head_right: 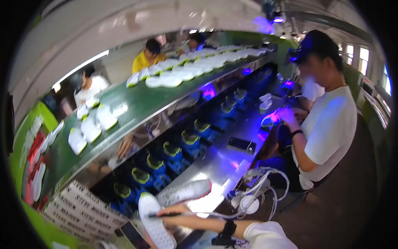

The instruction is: Applying solution to the bottom of shoe outsoles using a brush.

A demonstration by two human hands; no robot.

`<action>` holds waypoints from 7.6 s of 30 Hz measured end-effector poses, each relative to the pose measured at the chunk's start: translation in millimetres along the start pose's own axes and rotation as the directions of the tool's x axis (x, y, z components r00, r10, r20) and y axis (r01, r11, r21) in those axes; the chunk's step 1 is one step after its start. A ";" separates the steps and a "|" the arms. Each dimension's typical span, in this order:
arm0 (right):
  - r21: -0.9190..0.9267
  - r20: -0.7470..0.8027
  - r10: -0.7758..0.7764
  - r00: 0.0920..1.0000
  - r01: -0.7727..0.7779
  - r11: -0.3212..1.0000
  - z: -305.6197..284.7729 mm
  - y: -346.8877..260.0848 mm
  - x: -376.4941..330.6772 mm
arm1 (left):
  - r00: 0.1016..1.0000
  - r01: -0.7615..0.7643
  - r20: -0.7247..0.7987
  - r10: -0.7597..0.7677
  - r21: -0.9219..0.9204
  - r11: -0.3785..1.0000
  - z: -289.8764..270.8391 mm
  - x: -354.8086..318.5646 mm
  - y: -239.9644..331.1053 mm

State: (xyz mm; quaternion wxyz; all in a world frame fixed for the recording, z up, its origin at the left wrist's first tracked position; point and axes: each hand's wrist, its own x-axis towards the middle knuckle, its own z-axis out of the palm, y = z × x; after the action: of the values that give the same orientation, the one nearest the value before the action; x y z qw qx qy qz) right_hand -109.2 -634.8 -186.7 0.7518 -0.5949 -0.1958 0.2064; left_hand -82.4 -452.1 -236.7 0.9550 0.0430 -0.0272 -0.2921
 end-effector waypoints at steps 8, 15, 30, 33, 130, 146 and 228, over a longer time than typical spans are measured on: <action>-0.291 0.364 -0.096 0.927 0.211 0.933 5.8 -42.2 -8.2 | 0.964 -0.263 0.009 0.266 0.193 0.945 26.9 -31.8 -19.2; -0.367 0.523 -0.084 0.848 0.314 0.876 2.3 -73.8 0.8 | 0.945 0.200 -0.327 0.001 0.583 0.787 66.8 -20.7 5.7; -0.348 0.102 0.042 0.994 -0.004 0.937 -5.8 -71.1 -3.6 | 0.914 -0.363 -0.100 0.392 0.225 0.904 63.3 -28.5 -51.9; -0.507 -0.149 -0.279 0.949 0.170 0.845 11.1 -63.9 9.4 | 0.963 -0.262 -0.024 0.267 0.134 0.956 26.2 -46.5 -50.9; 0.653 -0.348 0.339 0.874 -0.033 0.756 -5.1 -47.1 -35.4 | 0.539 0.364 0.379 0.752 0.700 -0.614 14.1 -159.1 -31.9; 0.678 -0.342 0.345 0.874 -0.025 0.735 -2.7 -64.6 -38.5 | 0.485 0.059 0.123 0.866 0.983 -0.173 43.8 -130.6 -55.5; -0.429 0.491 -0.144 0.859 0.383 0.818 -66.8 -129.3 -47.4 | 0.806 0.552 -0.585 -0.094 0.683 0.478 162.8 -0.6 -33.6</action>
State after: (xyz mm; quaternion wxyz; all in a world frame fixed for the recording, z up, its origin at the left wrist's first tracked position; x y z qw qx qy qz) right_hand -102.9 -741.7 -77.3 0.5241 -0.6769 -0.4895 0.1657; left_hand -114.2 -490.3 -78.0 0.7167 0.5623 0.0798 -0.4047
